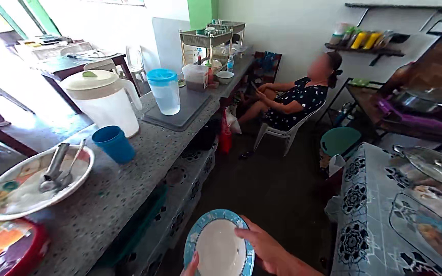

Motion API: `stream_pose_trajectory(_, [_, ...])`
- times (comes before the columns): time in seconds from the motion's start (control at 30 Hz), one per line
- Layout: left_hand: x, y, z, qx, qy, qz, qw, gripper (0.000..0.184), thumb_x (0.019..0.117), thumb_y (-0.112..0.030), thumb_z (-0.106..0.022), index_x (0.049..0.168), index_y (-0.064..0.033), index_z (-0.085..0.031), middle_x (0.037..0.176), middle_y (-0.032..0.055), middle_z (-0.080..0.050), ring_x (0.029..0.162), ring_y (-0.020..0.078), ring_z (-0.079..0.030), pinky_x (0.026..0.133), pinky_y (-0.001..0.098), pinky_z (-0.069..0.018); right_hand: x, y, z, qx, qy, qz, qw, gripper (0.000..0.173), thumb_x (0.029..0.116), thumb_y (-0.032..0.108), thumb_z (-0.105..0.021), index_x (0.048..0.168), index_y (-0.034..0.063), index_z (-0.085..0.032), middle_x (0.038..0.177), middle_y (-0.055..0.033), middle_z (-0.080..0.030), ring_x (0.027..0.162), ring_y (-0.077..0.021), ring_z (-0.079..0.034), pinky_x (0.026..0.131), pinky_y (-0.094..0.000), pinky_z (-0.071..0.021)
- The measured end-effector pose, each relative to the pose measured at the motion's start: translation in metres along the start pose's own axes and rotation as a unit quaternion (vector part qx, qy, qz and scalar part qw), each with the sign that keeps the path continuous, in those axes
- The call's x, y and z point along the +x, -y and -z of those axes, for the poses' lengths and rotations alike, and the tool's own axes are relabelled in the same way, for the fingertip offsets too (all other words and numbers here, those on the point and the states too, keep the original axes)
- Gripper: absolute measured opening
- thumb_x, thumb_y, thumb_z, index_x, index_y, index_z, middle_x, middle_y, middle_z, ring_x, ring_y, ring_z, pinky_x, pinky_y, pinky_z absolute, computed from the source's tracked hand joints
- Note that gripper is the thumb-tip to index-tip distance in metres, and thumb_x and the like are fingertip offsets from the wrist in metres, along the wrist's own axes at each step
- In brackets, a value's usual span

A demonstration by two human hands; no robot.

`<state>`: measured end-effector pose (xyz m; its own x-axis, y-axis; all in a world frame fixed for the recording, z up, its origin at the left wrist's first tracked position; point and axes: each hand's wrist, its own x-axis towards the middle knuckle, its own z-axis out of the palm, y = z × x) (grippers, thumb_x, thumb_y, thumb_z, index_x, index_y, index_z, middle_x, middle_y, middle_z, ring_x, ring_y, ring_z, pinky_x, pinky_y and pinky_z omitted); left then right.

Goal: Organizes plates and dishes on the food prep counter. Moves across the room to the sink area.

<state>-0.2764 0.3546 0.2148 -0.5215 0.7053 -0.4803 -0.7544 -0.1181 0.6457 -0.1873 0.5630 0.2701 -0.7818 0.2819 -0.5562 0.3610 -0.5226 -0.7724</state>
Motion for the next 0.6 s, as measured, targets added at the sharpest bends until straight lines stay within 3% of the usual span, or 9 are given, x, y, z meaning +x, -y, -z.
stream_pose_trajectory(0.1, [0.045, -0.020, -0.040, -0.020, -0.002, -0.020, 1.000, 0.044, 0.1103, -0.037, -0.031, 0.138, -0.0102, -0.050, 0.119, 0.0096, -0.073, 0.110, 0.0218, -0.071, 0.097, 0.0440, -0.0584, 0.024, 0.046, 0.045, -0.001, 0.045, 0.053, 0.998, 0.052, 0.1117, 0.040, -0.032, 0.153, 0.0095, -0.041, 0.135, -0.0094, -0.064, 0.122, -0.0186, -0.064, 0.104, -0.0390, -0.0540])
stream_pose_trajectory(0.17, [0.072, -0.038, -0.066, -0.038, -0.009, -0.029, 0.999, 0.042, 0.1098, -0.038, -0.032, 0.135, -0.0118, -0.053, 0.116, 0.0090, -0.074, 0.108, 0.0213, -0.072, 0.096, 0.0429, -0.0593, 0.049, 0.082, 0.071, -0.023, 0.043, 0.091, 0.995, 0.056, 0.1119, 0.043, -0.025, 0.149, 0.0081, -0.047, 0.138, -0.0081, -0.063, 0.120, -0.0183, -0.065, 0.100, -0.0381, -0.0557])
stream_pose_trajectory(0.23, [0.097, -0.057, -0.083, -0.056, -0.006, -0.041, 0.998, 0.040, 0.1077, -0.040, -0.037, 0.131, -0.0145, -0.057, 0.115, 0.0081, -0.075, 0.108, 0.0208, -0.072, 0.094, 0.0432, -0.0599, 0.078, 0.120, 0.091, -0.077, 0.023, 0.128, 0.989, 0.048, 0.1110, 0.036, -0.032, 0.141, 0.0064, -0.056, 0.133, -0.0075, -0.064, 0.109, -0.0170, -0.067, 0.089, -0.0348, -0.0578])
stream_pose_trajectory(0.33, [0.137, -0.089, -0.093, -0.049, -0.005, -0.083, 0.995, 0.040, 0.1027, -0.046, -0.051, 0.128, -0.0176, -0.062, 0.114, 0.0071, -0.075, 0.106, 0.0197, -0.073, 0.092, 0.0426, -0.0609, 0.127, 0.185, 0.105, -0.153, 0.032, 0.199, 0.967, 0.030, 0.1065, 0.021, -0.048, 0.127, 0.0048, -0.064, 0.122, -0.0053, -0.067, 0.101, -0.0124, -0.067, 0.088, -0.0304, -0.0565])
stream_pose_trajectory(0.43, [0.182, -0.130, -0.096, -0.035, -0.003, -0.139, 0.990, 0.040, 0.0956, -0.053, -0.063, 0.123, -0.0231, -0.067, 0.112, 0.0039, -0.076, 0.105, 0.0172, -0.073, 0.091, 0.0409, -0.0615, 0.188, 0.253, 0.102, -0.198, 0.045, 0.283, 0.937, 0.028, 0.1046, 0.016, -0.051, 0.124, 0.0022, -0.065, 0.115, -0.0043, -0.068, 0.097, -0.0095, -0.066, 0.088, -0.0288, -0.0562])
stream_pose_trajectory(0.6, [0.274, -0.199, -0.106, -0.046, 0.014, -0.212, 0.976, 0.034, 0.0938, -0.051, -0.066, 0.117, -0.0277, -0.072, 0.111, 0.0003, -0.077, 0.104, 0.0127, -0.073, 0.091, 0.0369, -0.0612, 0.296, 0.375, 0.096, -0.246, 0.019, 0.334, 0.909, 0.027, 0.1054, 0.016, -0.051, 0.121, 0.0002, -0.066, 0.106, -0.0072, -0.070, 0.093, -0.0104, -0.067, 0.086, -0.0287, -0.0556])
